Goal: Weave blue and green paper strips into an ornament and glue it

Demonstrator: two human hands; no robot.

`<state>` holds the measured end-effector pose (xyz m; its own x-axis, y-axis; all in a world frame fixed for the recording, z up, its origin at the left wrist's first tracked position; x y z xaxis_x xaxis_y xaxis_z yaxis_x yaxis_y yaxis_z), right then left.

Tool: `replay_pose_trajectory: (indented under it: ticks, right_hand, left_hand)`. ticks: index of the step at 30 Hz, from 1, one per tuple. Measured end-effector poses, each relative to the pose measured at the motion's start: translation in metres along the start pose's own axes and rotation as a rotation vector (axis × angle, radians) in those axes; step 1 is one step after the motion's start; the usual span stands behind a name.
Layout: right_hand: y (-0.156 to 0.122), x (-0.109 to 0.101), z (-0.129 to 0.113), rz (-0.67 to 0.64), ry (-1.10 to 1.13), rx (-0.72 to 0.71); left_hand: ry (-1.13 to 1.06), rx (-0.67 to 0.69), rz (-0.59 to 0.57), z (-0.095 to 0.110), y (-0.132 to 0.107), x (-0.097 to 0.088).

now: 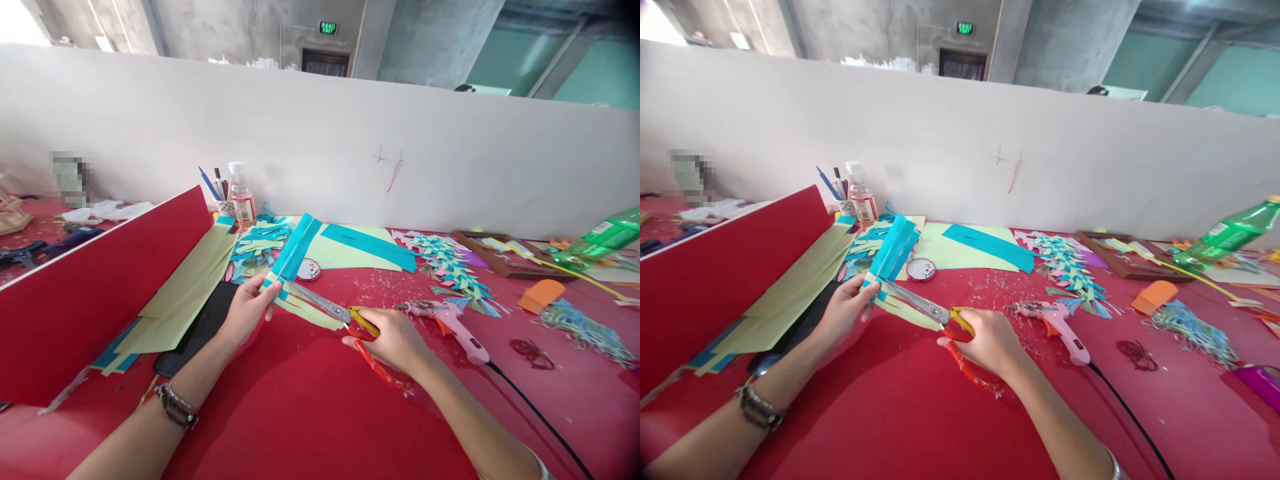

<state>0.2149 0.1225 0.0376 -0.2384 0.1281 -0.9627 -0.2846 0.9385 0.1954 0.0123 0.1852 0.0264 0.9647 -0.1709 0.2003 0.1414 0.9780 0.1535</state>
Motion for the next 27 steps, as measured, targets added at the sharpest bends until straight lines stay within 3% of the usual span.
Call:
replay_pose_trajectory:
  ticks: [5, 11, 14, 18, 27]
  right_hand:
    - [0.000, -0.005, 0.005, 0.045, 0.090, 0.032]
    - [-0.001, -0.005, 0.029, 0.114, 0.477, 0.206]
    - [-0.001, -0.003, 0.031, 0.096, 0.561, 0.230]
    - [0.000, 0.005, 0.021, 0.005, 0.568, 0.200]
    - [-0.003, 0.011, 0.005, 0.028, 0.365, 0.098]
  left_hand:
    - [0.030, 0.004, 0.019, 0.004, -0.001, 0.002]
    - [0.005, 0.004, 0.080, -0.001, 0.001, -0.003]
    - [-0.036, 0.023, 0.151, -0.001, 0.002, -0.012]
    - [-0.215, 0.042, 0.235, -0.001, 0.003, -0.023]
    - [-0.514, -0.109, 0.236, -0.014, 0.007, -0.020]
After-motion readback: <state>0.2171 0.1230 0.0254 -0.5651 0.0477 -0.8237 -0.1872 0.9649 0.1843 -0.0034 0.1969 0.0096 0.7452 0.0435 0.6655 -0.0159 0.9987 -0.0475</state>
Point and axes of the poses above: each hand's wrist, its own y-axis towards the middle knuckle, its own x-axis out of the palm, z = x × y, the point moved 9 cm from there along y, towards the middle knuckle, and after that the axes turned 11 degrees about -y, right-handed, at the moved point
